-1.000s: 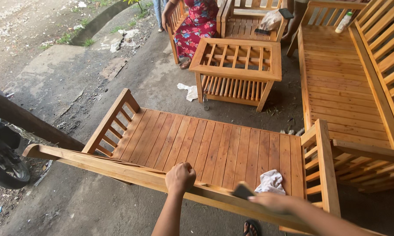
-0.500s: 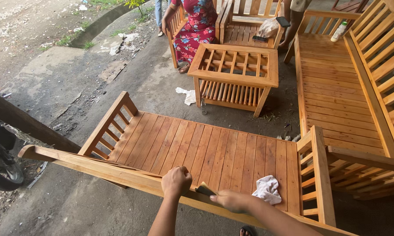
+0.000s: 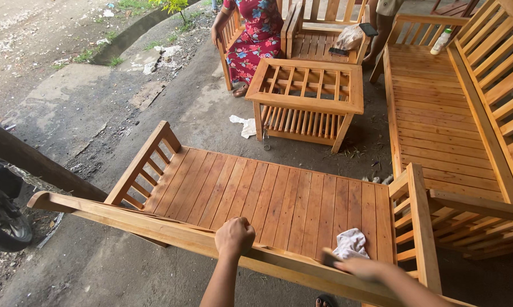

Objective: The person sands wooden furniture with a sanding block, first working along the edge rail of a wooden bench, then moving to a wooden chair and sanding its seat slats, at one point using a sheet of sandpaper on the seat. The person continues rubbing the sanding block over the chair seat through the end of the clip.

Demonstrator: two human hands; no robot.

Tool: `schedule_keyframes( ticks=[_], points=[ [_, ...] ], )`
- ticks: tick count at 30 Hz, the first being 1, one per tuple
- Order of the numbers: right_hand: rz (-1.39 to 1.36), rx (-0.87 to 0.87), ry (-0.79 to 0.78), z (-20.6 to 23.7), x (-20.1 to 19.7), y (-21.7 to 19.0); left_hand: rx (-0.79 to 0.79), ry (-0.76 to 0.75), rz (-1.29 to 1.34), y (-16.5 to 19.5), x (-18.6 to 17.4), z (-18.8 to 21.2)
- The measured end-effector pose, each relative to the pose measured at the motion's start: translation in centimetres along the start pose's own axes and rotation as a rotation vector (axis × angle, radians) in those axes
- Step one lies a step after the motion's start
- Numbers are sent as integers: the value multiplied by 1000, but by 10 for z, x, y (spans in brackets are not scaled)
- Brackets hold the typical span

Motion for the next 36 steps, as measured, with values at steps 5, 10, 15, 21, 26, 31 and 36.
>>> schedule_keyframes(
  ticks=[5,10,15,21,26,31,36],
  points=[
    [-146,-223,-19,-57,26,-139,-15,-11,-12,0,2,2],
    [-159,-65,-75,-6,17,-96,-9,-6,14,0,4,5],
    [-205,180,-71,56,-7,44,0,-14,-15,0,3,6],
    [-79,27,-20,34,-1,33,3,9,-10,1,1,4],
    [-122,-62,16,-21,23,-112,-30,-61,-39,1,5,3],
    [-206,-10,4,24,18,-99,-54,-105,-60,2,9,5],
    [-180,157,24,78,-5,26,-12,-21,-51,4,7,5]
  ],
)
Point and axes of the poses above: each hand's wrist, its own z-axis away from the middle knuckle, its own x-axis out of the palm, y = z × x, the point moved 3 cm from there along -z, towards the middle knuckle, and after that the axes turned 7 degrees about -z, right-handed, at the moved point
